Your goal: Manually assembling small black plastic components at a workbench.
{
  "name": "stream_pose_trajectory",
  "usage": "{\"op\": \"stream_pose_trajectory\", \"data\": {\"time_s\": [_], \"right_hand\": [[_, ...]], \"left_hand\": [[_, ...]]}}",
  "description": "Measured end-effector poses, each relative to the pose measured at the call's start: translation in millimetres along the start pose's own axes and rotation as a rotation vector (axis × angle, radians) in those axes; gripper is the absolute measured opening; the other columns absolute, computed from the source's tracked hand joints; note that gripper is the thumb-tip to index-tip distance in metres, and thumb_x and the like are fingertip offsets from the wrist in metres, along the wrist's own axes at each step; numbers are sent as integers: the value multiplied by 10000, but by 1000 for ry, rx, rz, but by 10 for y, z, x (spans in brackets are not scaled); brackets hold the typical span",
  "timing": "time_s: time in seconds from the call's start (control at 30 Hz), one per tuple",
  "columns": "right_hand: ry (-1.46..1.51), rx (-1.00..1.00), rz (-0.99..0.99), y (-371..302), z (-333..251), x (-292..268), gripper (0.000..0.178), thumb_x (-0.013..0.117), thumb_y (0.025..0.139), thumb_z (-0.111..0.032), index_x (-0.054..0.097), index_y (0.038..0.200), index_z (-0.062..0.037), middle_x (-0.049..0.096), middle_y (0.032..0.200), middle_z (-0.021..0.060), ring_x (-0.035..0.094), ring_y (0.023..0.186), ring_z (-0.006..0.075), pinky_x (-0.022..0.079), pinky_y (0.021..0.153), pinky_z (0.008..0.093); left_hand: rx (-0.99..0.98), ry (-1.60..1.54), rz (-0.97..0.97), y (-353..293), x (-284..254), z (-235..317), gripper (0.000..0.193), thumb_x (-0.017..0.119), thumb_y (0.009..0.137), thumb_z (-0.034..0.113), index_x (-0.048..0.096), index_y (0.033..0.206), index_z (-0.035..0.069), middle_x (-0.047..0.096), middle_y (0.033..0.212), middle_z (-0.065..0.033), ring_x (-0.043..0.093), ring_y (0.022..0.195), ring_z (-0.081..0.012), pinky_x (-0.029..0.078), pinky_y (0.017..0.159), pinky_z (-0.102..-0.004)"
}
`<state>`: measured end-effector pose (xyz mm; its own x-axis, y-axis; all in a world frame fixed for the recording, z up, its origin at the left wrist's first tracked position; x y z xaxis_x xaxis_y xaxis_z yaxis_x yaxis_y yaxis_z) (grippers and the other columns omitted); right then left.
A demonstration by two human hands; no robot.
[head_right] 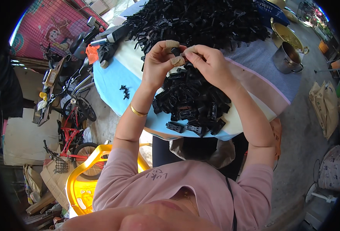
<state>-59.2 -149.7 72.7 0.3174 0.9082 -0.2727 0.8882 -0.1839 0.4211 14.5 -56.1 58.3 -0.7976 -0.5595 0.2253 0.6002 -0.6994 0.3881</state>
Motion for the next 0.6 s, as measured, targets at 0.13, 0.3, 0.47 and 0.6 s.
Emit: {"op": "stream_pose_trajectory", "data": {"time_s": [0.13,0.3,0.47,0.6], "right_hand": [[-20,67,-27,1,72,29,180,525,881,-156,605,935,-4,500,661,-25,430,595,44,365,542,181],[-78,23,-25,-14,-18,6,166,529,879,-149,608,922,-10,512,660,-19,440,584,47,367,528,185],[-75,6,-17,-24,-38,19,160,536,875,-146,608,913,-9,514,656,-14,444,579,46,365,518,183],[-66,12,0,-37,-37,17,155,537,872,-139,610,908,-6,514,639,-14,446,571,44,361,513,180]], "left_hand": [[33,172,57,-34,42,60,355,609,740,-88,506,1073,-18,586,1004,-96,603,836,-123,511,715,-219],[19,246,42,-59,103,111,374,598,757,-84,490,1110,-24,571,1075,-134,597,886,-151,510,771,-262],[33,278,36,-61,51,99,336,621,732,-92,530,1049,-33,607,1001,-116,602,797,-116,513,718,-227],[56,347,40,-67,55,106,315,625,729,-93,539,1027,-34,623,953,-108,599,747,-103,517,691,-221]]}}
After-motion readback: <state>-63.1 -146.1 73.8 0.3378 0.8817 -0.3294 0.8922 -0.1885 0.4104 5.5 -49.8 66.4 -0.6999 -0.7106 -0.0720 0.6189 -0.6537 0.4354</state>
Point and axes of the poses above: each hand's wrist, its own y-axis towards the middle knuckle, its own x-axis out of the palm, z = x × y, the point moved 9 cm from there along y, towards the middle knuckle
